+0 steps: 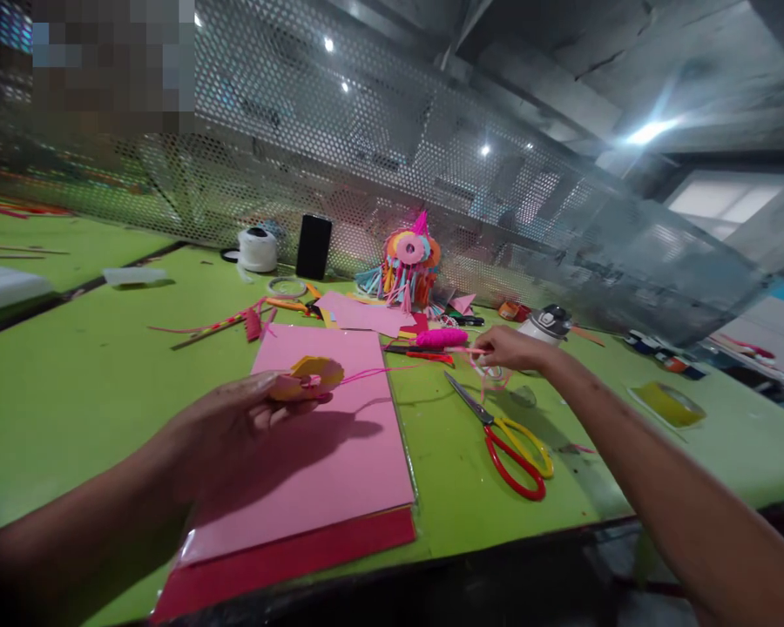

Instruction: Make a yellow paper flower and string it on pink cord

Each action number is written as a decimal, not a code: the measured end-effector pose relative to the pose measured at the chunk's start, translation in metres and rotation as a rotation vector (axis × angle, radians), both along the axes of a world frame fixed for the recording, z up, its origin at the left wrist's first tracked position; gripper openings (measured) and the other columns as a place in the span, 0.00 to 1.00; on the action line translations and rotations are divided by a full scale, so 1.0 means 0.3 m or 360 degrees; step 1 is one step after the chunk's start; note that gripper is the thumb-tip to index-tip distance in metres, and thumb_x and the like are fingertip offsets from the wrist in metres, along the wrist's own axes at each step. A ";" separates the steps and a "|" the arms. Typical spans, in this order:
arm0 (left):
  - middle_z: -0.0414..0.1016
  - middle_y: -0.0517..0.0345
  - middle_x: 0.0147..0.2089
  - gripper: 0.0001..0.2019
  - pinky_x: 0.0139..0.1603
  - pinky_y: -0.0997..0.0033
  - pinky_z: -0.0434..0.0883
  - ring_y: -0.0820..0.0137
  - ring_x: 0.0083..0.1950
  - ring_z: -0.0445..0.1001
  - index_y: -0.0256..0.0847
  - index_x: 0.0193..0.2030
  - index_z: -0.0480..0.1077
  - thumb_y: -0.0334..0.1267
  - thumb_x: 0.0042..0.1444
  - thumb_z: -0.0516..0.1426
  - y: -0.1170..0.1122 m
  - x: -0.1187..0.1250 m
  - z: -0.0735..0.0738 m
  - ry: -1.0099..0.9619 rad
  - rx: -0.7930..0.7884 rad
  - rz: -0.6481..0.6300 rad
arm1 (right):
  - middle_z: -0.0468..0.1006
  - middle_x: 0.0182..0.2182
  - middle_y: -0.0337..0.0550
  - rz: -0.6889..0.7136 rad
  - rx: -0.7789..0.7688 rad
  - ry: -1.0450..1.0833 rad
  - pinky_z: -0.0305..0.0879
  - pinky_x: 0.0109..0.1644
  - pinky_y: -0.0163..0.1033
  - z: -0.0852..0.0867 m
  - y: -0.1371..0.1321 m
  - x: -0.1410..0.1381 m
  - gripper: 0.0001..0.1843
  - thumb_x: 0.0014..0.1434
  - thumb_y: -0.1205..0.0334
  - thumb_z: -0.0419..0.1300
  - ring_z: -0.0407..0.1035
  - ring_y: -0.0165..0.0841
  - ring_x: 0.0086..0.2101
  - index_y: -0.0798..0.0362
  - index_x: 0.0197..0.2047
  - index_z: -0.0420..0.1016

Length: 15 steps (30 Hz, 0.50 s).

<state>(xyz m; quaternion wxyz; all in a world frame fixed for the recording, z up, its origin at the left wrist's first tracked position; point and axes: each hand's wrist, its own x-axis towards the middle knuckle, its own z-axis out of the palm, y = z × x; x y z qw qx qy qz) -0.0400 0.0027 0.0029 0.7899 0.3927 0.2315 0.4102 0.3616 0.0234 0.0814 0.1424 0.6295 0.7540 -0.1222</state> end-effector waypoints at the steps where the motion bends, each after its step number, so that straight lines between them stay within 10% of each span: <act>1: 0.77 0.47 0.47 0.10 0.60 0.64 0.65 0.60 0.52 0.73 0.34 0.38 0.77 0.35 0.56 0.55 -0.002 0.002 0.001 -0.0005 -0.0015 0.0005 | 0.76 0.26 0.44 -0.0025 0.0037 -0.0062 0.56 0.30 0.33 -0.011 -0.007 0.009 0.11 0.54 0.63 0.56 0.66 0.31 0.26 0.59 0.34 0.77; 9: 0.75 0.46 0.51 0.09 0.60 0.65 0.65 0.59 0.54 0.72 0.32 0.38 0.76 0.33 0.55 0.56 0.002 -0.002 0.037 -0.0030 -0.0056 0.0135 | 0.77 0.32 0.59 -0.0292 0.0396 -0.0350 0.57 0.37 0.39 -0.026 0.026 0.065 0.08 0.52 0.68 0.57 0.70 0.41 0.35 0.61 0.30 0.77; 15: 0.72 0.44 0.55 0.11 0.60 0.64 0.66 0.58 0.55 0.71 0.31 0.42 0.75 0.35 0.56 0.55 0.018 -0.006 0.035 -0.0088 -0.0059 0.0172 | 0.74 0.24 0.49 -0.0452 0.0777 0.0040 0.56 0.31 0.37 -0.030 0.052 0.070 0.18 0.59 0.55 0.53 0.66 0.34 0.26 0.58 0.26 0.75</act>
